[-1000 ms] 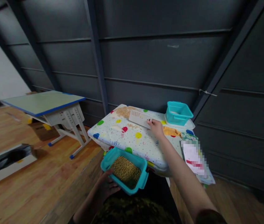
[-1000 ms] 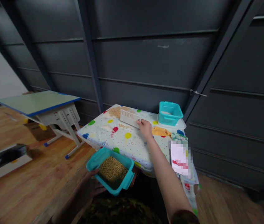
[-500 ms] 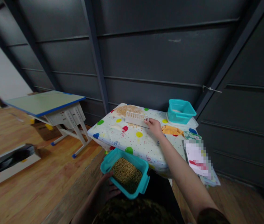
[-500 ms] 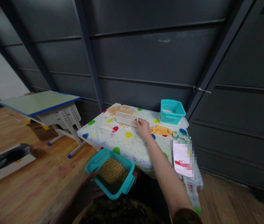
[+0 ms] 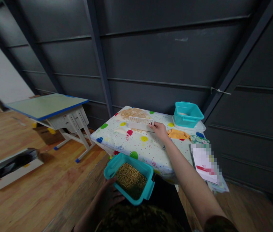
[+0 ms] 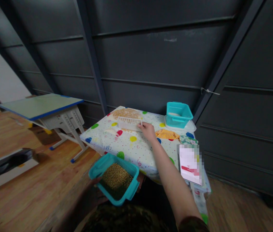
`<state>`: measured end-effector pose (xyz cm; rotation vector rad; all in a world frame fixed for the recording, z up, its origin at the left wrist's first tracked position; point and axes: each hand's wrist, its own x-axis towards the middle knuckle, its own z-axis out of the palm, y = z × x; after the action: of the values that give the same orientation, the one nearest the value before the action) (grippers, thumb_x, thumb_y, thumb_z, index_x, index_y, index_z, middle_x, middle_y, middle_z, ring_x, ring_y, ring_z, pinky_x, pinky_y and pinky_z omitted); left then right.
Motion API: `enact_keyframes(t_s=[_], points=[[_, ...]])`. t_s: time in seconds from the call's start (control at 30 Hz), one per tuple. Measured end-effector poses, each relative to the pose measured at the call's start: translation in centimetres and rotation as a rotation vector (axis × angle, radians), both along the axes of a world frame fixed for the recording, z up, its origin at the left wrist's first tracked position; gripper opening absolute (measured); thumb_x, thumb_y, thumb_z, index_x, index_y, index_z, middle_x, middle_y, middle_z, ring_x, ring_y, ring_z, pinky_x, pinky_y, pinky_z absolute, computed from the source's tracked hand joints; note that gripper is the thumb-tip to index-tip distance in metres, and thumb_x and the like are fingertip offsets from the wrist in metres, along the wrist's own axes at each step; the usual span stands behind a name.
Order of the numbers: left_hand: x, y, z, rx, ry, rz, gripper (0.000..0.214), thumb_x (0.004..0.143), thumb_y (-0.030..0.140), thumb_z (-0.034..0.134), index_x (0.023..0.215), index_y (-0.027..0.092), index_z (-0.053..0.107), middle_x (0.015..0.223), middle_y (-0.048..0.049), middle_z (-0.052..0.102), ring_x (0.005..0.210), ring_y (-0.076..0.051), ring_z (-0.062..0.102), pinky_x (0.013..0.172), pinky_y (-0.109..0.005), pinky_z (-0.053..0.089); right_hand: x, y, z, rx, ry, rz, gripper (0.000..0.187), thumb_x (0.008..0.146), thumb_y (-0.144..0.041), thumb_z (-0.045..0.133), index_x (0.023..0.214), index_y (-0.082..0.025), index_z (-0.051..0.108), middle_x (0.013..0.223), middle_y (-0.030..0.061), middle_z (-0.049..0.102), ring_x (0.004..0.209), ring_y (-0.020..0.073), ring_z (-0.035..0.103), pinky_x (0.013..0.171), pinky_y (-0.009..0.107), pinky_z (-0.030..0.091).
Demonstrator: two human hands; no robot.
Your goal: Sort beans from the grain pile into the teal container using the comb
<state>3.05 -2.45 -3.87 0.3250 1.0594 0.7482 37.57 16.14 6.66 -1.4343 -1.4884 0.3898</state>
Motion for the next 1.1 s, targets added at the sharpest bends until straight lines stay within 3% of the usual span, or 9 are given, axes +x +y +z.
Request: enact_keyframes(t_s=[0.2,0.4,0.6,0.77,0.97,1.1], points=[[-0.3,0.0,-0.5,0.04,0.04,-0.096,0.09,0.098,0.051,0.068,0.172,0.039,0.019,0.124,-0.0052,0.087,0.135,-0.035,0.077,0.112,-0.053,0.062,0.0,0.2,-0.1,0.008,0.015,0.043,0.046,0.086,-0.062,0.067,0.063,-0.023,0.058,0.062,-0.0005,0.052,0.069,0.0202,0.052,0.067,0.032,0.034],[0.1,-0.8,1.2,0.076,0.045,-0.039,0.087,0.093,0.048,0.076,0.166,0.036,0.031,0.099,-0.0032,0.088,0.111,-0.035,0.085,0.107,-0.049,0.064,-0.2,0.2,-0.3,0.002,0.0,0.017,0.046,0.087,-0.061,0.067,0.062,-0.024,0.056,0.061,-0.0004,0.052,0.069,0.0204,0.052,0.067,0.032,0.034],[0.6,-0.9,2.5,0.024,0.08,-0.026,0.06,0.101,0.038,0.065,0.157,0.033,0.042,0.075,0.0031,0.08,0.098,-0.032,0.088,0.103,-0.047,0.068,0.4,0.2,0.0,-0.002,0.005,0.078,0.05,0.082,-0.067,0.068,0.06,-0.024,0.055,0.06,-0.0016,0.048,0.066,0.018,0.045,0.064,0.032,0.03],[0.7,-0.8,2.5,0.009,0.055,-0.001,0.071,0.097,0.038,0.072,0.161,0.03,0.043,0.079,-0.0008,0.082,0.098,-0.034,0.088,0.104,-0.049,0.068,0.2,0.2,0.1,0.01,0.057,0.057,0.048,0.083,-0.067,0.067,0.065,-0.023,0.061,0.061,-0.0007,0.051,0.066,0.0188,0.047,0.064,0.032,0.033],[1.0,-0.9,2.4,-0.002,0.075,0.023,0.076,0.098,0.038,0.072,0.164,0.027,0.037,0.076,-0.0012,0.083,0.085,-0.031,0.088,0.083,-0.04,0.072,0.3,0.3,-0.1,-0.013,0.05,0.064,0.046,0.081,-0.065,0.067,0.063,-0.024,0.058,0.061,-0.0008,0.049,0.066,0.0188,0.046,0.065,0.032,0.032],[1.0,-0.7,1.9,0.0,0.102,0.013,0.068,0.101,0.04,0.068,0.161,0.03,0.039,0.079,-0.0012,0.083,0.087,-0.03,0.088,0.089,-0.041,0.072,0.3,0.2,0.1,-0.015,0.051,0.052,0.046,0.08,-0.066,0.065,0.063,-0.024,0.057,0.061,-0.0011,0.048,0.066,0.0187,0.045,0.065,0.033,0.032]])
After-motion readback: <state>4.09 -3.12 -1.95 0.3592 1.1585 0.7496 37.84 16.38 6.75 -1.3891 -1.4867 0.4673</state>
